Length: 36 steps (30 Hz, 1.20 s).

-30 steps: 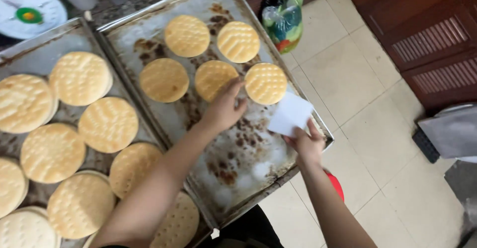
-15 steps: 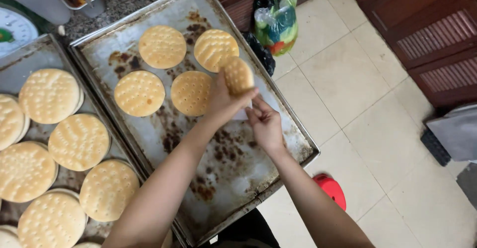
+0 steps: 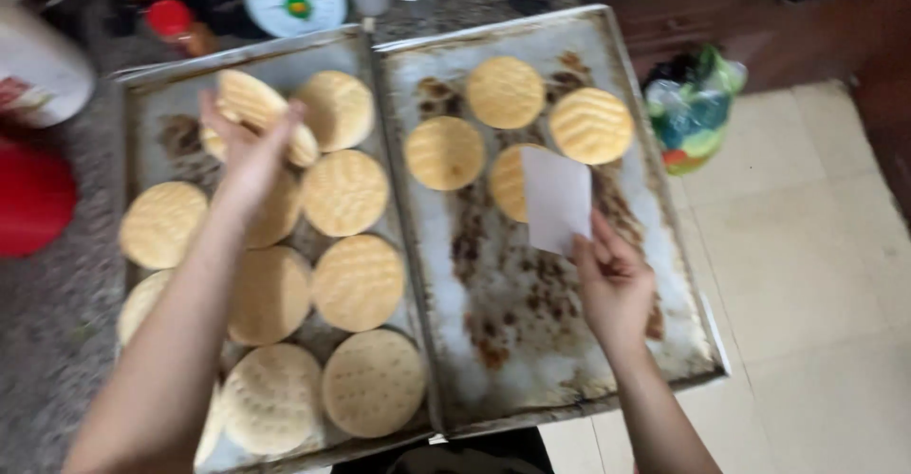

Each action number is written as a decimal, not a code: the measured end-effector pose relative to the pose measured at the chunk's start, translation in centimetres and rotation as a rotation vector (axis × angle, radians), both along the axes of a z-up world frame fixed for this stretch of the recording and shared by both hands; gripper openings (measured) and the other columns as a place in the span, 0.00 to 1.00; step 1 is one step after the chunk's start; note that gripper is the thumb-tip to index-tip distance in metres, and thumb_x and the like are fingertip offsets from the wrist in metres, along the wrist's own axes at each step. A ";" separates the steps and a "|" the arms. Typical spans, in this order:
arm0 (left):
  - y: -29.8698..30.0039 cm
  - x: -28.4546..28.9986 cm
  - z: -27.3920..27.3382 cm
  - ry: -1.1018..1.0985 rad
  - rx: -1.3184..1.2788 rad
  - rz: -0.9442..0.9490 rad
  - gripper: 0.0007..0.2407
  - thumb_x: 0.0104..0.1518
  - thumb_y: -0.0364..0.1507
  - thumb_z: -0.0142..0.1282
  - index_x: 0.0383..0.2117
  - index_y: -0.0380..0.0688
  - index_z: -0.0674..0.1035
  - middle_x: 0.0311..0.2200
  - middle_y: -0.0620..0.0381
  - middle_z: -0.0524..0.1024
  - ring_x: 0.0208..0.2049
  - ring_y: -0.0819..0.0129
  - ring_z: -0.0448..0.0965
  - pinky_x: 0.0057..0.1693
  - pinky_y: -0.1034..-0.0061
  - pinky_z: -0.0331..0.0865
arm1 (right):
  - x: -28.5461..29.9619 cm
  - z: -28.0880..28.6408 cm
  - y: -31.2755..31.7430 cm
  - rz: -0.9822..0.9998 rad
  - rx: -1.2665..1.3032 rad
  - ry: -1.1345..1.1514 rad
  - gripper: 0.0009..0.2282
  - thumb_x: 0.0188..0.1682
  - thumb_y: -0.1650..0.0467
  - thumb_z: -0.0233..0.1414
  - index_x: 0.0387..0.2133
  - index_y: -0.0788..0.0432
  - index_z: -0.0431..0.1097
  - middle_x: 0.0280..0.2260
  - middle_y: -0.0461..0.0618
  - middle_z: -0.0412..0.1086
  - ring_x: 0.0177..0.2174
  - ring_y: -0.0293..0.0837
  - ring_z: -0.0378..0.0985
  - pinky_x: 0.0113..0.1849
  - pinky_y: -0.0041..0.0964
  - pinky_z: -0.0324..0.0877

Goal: The person is organizing flatbread or pizza bases on baking trays, stirring tomato sauce on a gas stove, and moving trays to a storage rack.

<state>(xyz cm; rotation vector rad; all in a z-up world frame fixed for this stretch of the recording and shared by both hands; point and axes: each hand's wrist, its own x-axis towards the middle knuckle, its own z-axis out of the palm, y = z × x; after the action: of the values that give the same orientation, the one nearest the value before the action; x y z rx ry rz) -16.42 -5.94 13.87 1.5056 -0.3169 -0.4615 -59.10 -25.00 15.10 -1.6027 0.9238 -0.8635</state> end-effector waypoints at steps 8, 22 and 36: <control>14.0 13.2 -0.1 0.534 -0.526 -0.017 0.29 0.46 0.42 0.51 0.58 0.44 0.69 0.55 0.48 0.76 0.53 0.53 0.80 0.53 0.54 0.78 | 5.8 2.3 6.2 0.031 0.064 -0.028 0.19 0.54 0.79 0.54 0.60 0.67 0.68 0.41 0.48 0.78 0.36 0.29 0.75 0.42 0.26 0.72; 15.2 19.3 -8.8 -0.496 0.795 0.305 0.29 0.53 0.34 0.64 0.63 0.40 0.70 0.65 0.36 0.57 0.68 0.40 0.57 0.73 0.55 0.53 | 9.9 1.9 12.5 -0.059 0.088 0.022 0.18 0.54 0.78 0.53 0.59 0.69 0.68 0.42 0.51 0.78 0.38 0.34 0.79 0.44 0.33 0.76; 14.1 21.2 -8.4 -0.394 1.232 -0.211 0.42 0.53 0.50 0.61 0.71 0.41 0.54 0.69 0.29 0.42 0.71 0.32 0.35 0.71 0.47 0.30 | 9.7 2.0 13.8 -0.117 0.054 0.135 0.18 0.54 0.78 0.53 0.59 0.69 0.68 0.43 0.52 0.77 0.37 0.33 0.76 0.41 0.31 0.73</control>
<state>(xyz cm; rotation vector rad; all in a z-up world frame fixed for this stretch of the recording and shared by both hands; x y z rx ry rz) 4.82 8.19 5.45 2.7978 -0.5488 -0.5551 -49.38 -11.21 17.06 -1.5874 1.1372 -0.8105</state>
